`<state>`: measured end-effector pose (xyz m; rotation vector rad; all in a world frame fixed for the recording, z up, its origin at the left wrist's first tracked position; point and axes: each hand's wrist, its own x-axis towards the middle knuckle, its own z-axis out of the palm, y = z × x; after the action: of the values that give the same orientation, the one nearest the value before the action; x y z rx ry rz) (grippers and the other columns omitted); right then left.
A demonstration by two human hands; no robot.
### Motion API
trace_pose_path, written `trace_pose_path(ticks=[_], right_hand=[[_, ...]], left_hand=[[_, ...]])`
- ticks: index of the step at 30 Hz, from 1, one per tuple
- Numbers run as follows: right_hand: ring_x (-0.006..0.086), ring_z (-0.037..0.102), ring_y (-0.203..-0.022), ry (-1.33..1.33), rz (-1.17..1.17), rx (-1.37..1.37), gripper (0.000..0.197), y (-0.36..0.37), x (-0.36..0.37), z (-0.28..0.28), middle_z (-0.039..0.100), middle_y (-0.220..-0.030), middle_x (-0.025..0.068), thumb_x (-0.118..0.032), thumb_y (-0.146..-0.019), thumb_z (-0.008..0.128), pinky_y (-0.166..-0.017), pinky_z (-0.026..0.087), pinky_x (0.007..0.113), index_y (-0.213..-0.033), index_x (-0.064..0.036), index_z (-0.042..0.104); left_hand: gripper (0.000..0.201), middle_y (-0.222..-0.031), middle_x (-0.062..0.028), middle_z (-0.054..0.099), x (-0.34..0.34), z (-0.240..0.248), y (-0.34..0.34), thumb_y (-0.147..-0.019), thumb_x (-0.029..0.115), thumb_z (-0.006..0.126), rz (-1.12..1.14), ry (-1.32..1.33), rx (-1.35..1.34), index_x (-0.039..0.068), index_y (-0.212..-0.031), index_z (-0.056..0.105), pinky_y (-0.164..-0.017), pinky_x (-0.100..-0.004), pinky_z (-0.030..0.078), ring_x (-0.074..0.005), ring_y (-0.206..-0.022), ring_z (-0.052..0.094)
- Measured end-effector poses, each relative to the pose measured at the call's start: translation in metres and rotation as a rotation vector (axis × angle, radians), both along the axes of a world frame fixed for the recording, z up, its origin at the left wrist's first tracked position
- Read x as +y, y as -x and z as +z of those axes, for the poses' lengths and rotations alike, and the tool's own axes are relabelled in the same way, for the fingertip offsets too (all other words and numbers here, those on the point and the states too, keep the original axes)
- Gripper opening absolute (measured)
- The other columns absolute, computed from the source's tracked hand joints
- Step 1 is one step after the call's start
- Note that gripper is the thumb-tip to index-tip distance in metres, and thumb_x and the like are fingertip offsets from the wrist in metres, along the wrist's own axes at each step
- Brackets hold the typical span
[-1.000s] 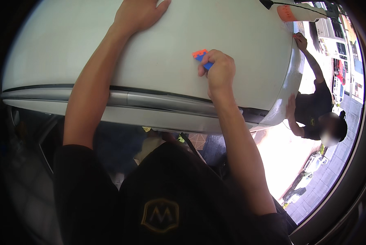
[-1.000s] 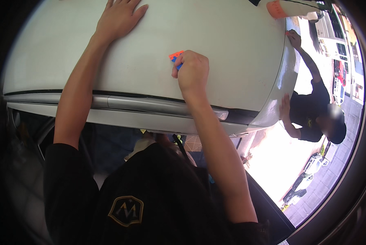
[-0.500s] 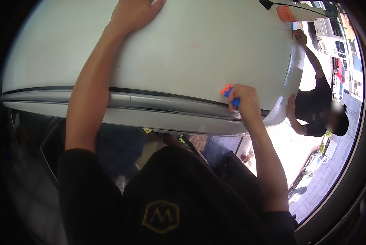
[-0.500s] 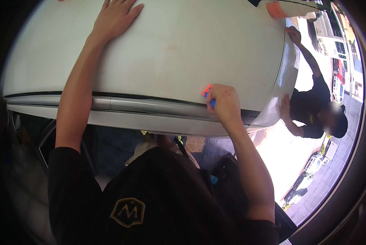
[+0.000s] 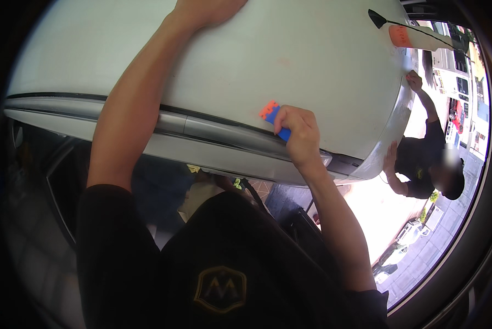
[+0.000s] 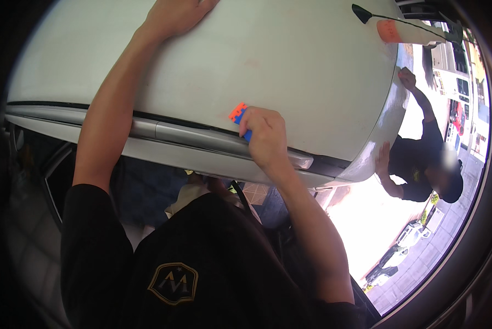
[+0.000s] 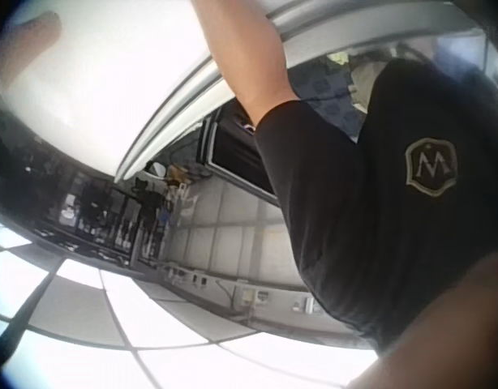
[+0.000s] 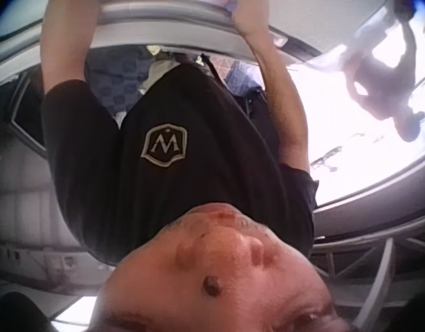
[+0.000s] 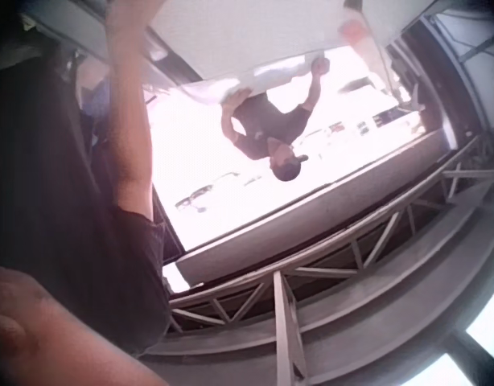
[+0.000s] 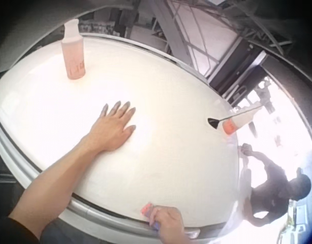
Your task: The person cleans the white hood of a car by spraying a liquid from a bottle and scrubbing the surface with a blue and orange abrasive pad. They repeatedly wipe the treated areas with a yellow microfiber cloth to remove residue. The process involves alternating between spraying, scrubbing, and wiping to clean specific spots on the vehicle's paint.
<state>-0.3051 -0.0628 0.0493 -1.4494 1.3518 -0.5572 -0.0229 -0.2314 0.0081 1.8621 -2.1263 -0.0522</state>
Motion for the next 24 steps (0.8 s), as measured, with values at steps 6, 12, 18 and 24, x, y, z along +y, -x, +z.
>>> trace_pose_path(ticks=[6,12,18,24], right_hand=[[0.0202,0.05,-0.063,0.058,-0.028,0.078,0.027,0.028,0.01,-0.012,0.053,-0.063,0.0103,-0.015,-0.086,0.049,-0.062,0.039,0.036,-0.066,0.002,0.056],[0.0229,0.053,-0.064,0.014,0.007,0.062,0.027,-0.003,0.005,-0.005,0.052,-0.063,0.0129,-0.015,-0.086,0.05,-0.062,0.04,0.038,-0.065,0.0003,0.057],[0.0189,0.052,-0.064,-0.074,-0.12,0.036,0.028,-0.029,-0.003,0.004,0.051,-0.064,0.0102,-0.015,-0.085,0.047,-0.063,0.04,0.035,-0.063,0.0005,0.055],[0.0208,0.056,-0.063,-0.279,-0.267,-0.101,0.032,0.025,0.001,0.0,0.055,-0.061,0.013,-0.017,-0.085,0.047,-0.06,0.04,0.037,-0.063,0.0018,0.057]], left_hand=[[0.066,-0.174,-0.0181,0.029,-0.001,-0.001,0.001,-0.11,0.04,0.043,-0.013,-0.023,0.022,0.005,-0.165,0.035,-0.133,-0.056,0.015,-0.0371,-0.163,0.021],[0.066,-0.174,-0.0175,0.029,0.007,0.004,-0.009,-0.11,0.04,0.044,0.004,-0.057,0.04,0.005,-0.165,0.035,-0.133,-0.0559,0.014,-0.0367,-0.163,0.021],[0.065,-0.174,-0.017,0.029,0.004,0.002,0.002,-0.11,0.041,0.043,0.0,-0.046,0.012,0.007,-0.165,0.036,-0.133,-0.0553,0.015,-0.0361,-0.163,0.022],[0.065,-0.174,-0.0167,0.029,0.005,0.0,-0.003,-0.11,0.041,0.042,0.017,-0.02,-0.022,0.006,-0.165,0.036,-0.133,-0.0539,0.016,-0.0356,-0.162,0.022]])
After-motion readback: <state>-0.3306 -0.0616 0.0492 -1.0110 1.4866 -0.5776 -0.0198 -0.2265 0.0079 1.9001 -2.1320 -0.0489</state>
